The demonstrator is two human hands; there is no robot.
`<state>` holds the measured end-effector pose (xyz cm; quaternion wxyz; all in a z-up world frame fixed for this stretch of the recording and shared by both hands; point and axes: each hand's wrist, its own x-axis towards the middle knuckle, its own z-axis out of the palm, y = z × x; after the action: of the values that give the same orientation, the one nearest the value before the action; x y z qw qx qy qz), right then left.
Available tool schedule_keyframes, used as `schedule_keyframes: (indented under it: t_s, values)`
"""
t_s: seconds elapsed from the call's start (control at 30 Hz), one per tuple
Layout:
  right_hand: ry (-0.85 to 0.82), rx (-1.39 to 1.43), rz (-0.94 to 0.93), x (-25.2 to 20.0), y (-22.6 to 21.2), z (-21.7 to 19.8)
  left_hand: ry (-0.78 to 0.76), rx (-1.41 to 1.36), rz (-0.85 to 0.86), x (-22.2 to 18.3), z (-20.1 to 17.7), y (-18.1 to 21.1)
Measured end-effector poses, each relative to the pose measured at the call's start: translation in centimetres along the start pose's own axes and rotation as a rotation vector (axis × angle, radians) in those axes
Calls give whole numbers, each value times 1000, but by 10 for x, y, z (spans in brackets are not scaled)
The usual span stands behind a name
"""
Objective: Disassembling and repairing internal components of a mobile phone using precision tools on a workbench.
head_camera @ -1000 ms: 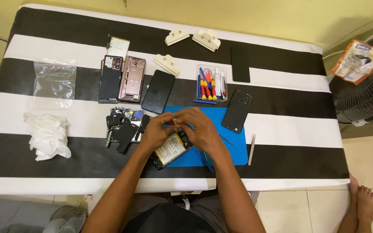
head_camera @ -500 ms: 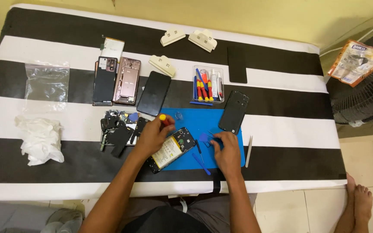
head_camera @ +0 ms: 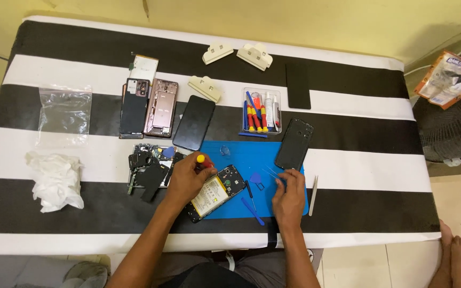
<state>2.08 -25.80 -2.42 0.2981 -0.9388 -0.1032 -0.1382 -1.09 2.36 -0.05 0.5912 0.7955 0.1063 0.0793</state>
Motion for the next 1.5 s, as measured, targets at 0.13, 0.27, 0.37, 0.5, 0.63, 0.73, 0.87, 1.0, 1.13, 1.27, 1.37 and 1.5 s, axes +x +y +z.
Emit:
schedule_keyframes:
  t_s: [0.13, 0.27, 0.37, 0.5, 0.63, 0.73, 0.87, 1.0, 1.13, 1.27, 1.37, 1.5]
  values:
    - [-125, 156, -3, 7, -26, 9, 36, 15, -28, -1, 4, 1]
    - [-272, 59, -216, 19, -61, 17, 47, -26, -66, -3, 3, 5]
    - [-253, 11, -342, 24, -64, 32, 65, -74, -74, -2, 2, 2]
    - [-250, -14, -402, 24, -58, 43, 70, -121, -129, -6, 0, -3]
    - [-252, -38, -416, 26, -57, 47, 83, -167, -122, -7, 3, -17]
    - [-230, -15, -451, 33, -63, 46, 69, -188, -151, -8, 6, -24]
    - [-233, -14, -520, 46, -81, 38, 108, -232, -113, -11, 10, -26]
    - [-240, -49, -593, 52, -85, 38, 180, -284, -105, -15, 17, -38]
    - [-204, -30, -634, 47, -69, 54, 268, -293, -6, -17, 18, -39]
    - [-141, -20, -619, 38, -70, 53, 309, -291, 71, -19, 18, -42]
    - [-115, -20, -629, 35, -65, 56, 311, -285, 91, -19, 19, -45]
    - [-131, 31, -585, 36, -74, 49, 305, -255, 104, -20, 17, -42]
